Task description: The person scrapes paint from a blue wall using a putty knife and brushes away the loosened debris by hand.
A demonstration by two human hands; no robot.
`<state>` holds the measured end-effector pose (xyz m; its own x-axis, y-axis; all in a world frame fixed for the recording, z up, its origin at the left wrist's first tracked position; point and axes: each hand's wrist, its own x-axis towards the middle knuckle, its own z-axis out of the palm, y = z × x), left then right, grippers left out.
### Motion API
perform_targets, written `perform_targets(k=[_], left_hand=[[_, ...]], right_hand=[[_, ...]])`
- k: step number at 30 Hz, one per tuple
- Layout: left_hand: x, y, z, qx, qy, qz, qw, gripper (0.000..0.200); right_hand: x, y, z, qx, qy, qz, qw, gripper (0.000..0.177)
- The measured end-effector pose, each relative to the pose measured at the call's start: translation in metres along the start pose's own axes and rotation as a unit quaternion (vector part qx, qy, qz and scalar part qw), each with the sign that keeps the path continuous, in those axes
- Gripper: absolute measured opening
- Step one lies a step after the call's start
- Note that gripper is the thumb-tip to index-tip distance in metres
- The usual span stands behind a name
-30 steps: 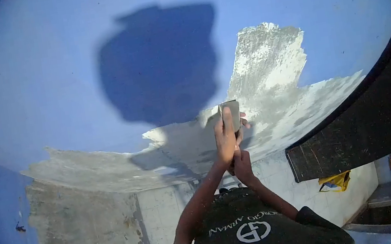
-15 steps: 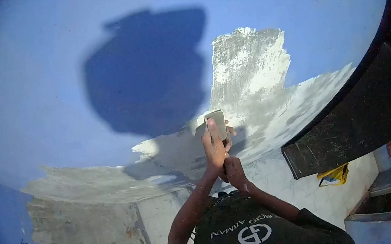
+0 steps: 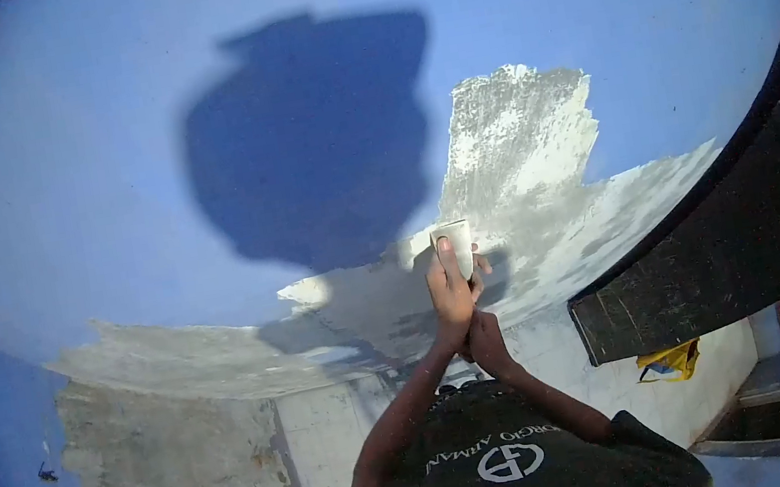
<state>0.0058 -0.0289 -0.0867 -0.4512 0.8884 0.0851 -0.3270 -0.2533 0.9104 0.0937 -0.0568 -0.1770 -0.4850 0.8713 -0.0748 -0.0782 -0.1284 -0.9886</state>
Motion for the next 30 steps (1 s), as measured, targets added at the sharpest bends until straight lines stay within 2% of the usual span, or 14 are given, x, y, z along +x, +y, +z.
perform_targets(k=[2, 6, 10, 11, 12, 14, 15, 16, 18, 19, 22, 23, 27, 30], left_hand=[[0.002, 0.001, 0.001, -0.002, 0.020, -0.017, 1.000, 0.065], [0.000, 0.012, -0.002, 0.012, -0.017, -0.086, 0.996, 0.067], [-0.008, -0.022, -0.008, -0.027, 0.002, -0.041, 0.999, 0.063], [-0.004, -0.027, -0.007, -0.034, 0.009, -0.021, 0.999, 0.061], [0.004, -0.006, 0.003, -0.035, 0.004, -0.014, 0.999, 0.061], [0.006, 0.064, 0.027, -0.024, 0.038, -0.014, 0.999, 0.059], [0.012, 0.079, 0.028, -0.011, -0.007, 0.022, 1.000, 0.057], [0.009, 0.075, 0.024, -0.009, -0.004, 0.024, 1.000, 0.057], [0.011, 0.054, 0.013, 0.019, -0.029, 0.001, 0.999, 0.058], [0.006, 0.036, 0.008, -0.003, -0.022, -0.013, 1.000, 0.059], [0.002, -0.004, -0.001, -0.007, -0.004, 0.010, 1.000, 0.059], [0.003, -0.010, 0.001, -0.012, 0.026, 0.032, 0.999, 0.060], [-0.002, 0.011, -0.008, -0.002, -0.033, -0.086, 0.996, 0.062], [-0.004, -0.015, -0.012, 0.008, -0.006, -0.075, 0.997, 0.064]], right_hand=[[0.000, 0.007, 0.003, 0.023, -0.002, 0.023, 0.999, 0.044], [-0.004, 0.005, 0.000, -0.047, 0.005, -0.031, 0.998, 0.049], [-0.011, 0.012, -0.006, -0.029, 0.034, 0.003, 0.999, 0.048], [-0.010, 0.006, -0.008, -0.006, 0.033, 0.072, 0.997, 0.042], [0.002, -0.006, -0.008, -0.007, 0.033, 0.063, 0.997, 0.042], [0.018, -0.030, 0.000, -0.190, 0.030, -0.264, 0.945, 0.038], [0.018, -0.052, 0.008, -0.114, 0.018, -0.193, 0.974, 0.034], [0.015, -0.039, 0.008, -0.112, 0.014, -0.193, 0.975, 0.034], [0.023, -0.006, 0.001, -0.261, 0.048, -0.285, 0.921, 0.031], [0.003, -0.044, 0.004, -0.094, 0.007, -0.042, 0.995, 0.034], [-0.003, -0.011, -0.001, -0.054, 0.006, -0.001, 0.999, 0.041], [-0.003, -0.007, 0.002, -0.078, -0.018, -0.099, 0.992, 0.047], [-0.020, -0.027, 0.007, 0.040, -0.017, 0.038, 0.998, 0.049], [-0.015, 0.003, 0.001, -0.008, 0.005, -0.010, 1.000, 0.052]])
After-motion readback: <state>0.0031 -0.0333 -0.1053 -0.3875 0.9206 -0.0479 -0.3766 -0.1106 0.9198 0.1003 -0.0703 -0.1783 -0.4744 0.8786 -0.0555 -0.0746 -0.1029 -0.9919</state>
